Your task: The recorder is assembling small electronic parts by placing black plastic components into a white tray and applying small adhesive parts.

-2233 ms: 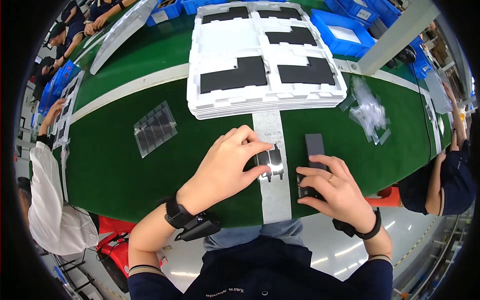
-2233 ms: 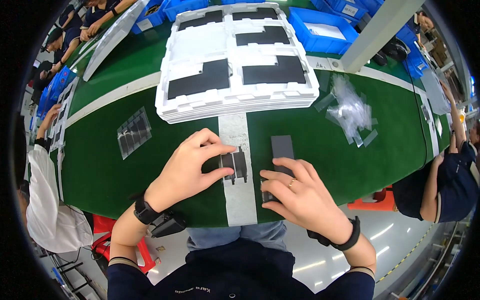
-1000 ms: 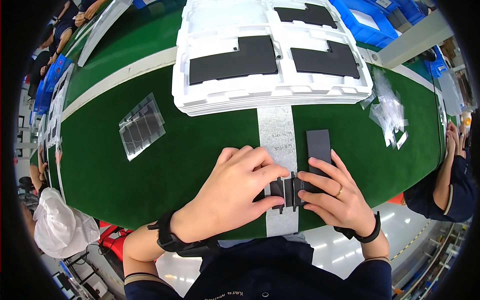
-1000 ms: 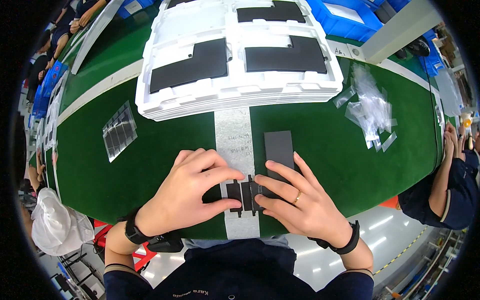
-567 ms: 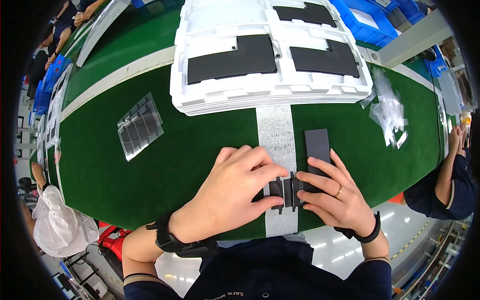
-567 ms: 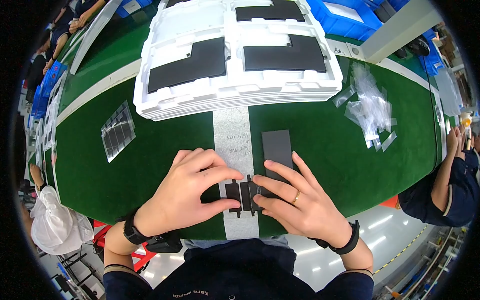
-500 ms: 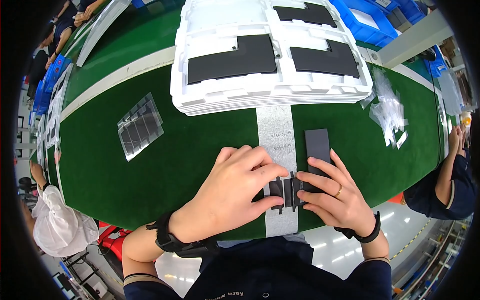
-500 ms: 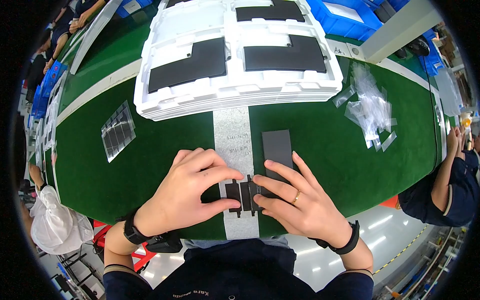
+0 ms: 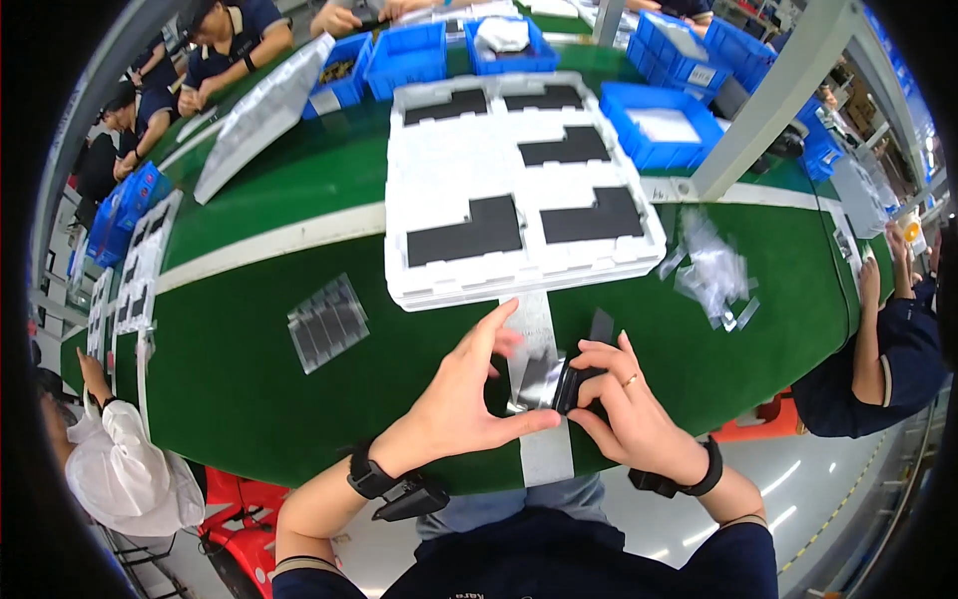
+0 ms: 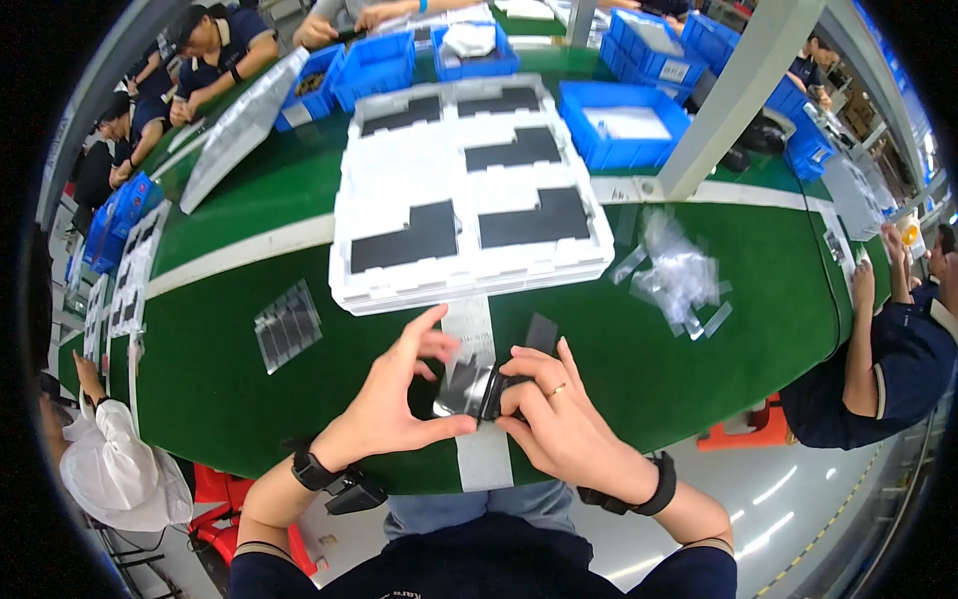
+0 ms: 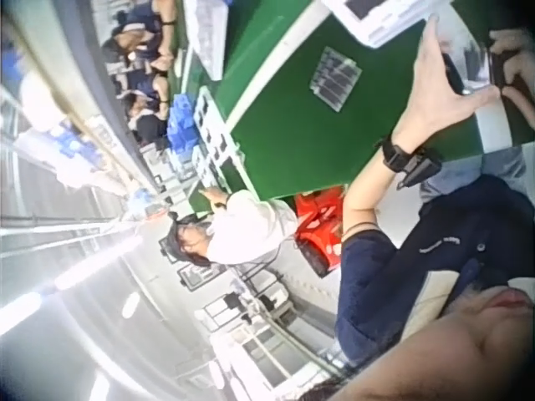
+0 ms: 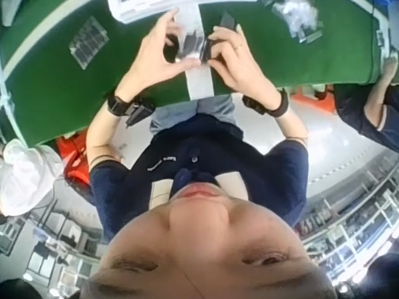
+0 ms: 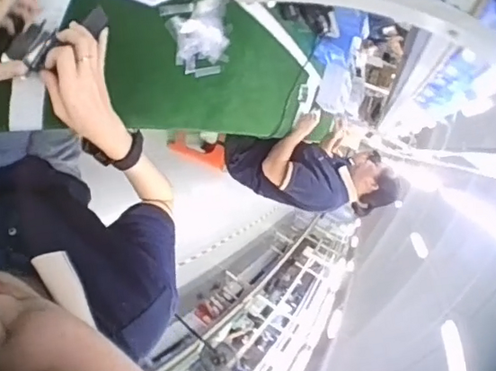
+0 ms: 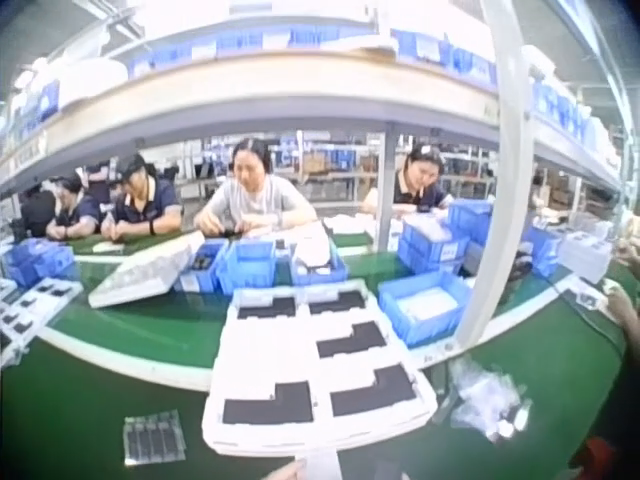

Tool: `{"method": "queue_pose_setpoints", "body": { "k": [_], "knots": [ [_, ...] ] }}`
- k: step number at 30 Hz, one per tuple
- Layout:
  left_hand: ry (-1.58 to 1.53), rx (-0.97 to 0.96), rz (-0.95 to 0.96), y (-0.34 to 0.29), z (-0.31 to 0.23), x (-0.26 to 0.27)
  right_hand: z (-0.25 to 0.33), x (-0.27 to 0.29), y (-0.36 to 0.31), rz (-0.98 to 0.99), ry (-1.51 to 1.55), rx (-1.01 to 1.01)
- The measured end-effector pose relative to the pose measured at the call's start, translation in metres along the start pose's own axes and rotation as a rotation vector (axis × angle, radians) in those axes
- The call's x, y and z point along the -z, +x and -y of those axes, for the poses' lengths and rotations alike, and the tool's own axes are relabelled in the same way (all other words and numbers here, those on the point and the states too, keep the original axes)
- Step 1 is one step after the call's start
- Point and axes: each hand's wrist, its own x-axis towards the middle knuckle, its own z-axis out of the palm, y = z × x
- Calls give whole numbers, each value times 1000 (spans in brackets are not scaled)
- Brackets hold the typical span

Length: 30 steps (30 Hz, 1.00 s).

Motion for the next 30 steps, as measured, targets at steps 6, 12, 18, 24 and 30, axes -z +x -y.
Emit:
{"method": "queue_pose_setpoints", "body": {
  "k": [6, 12, 18, 24, 30],
  "knots": [
    [-366, -8, -137, 1, 6, -5, 18, 0, 42, -140, 140, -96],
    [-263, 41, -238, 2, 4, 18, -2, 7, 78, -129, 383, -144],
    [3, -57, -298, 9, 6, 31, -29, -2, 85, -143, 481, -191],
    [-13, -61, -298, 12, 19, 34, -44, -12, 83, -127, 618, -193],
    [-3, -22, -352, 16, 21, 33, -45, -21, 85, -83, 813, -301]
  ]
}}
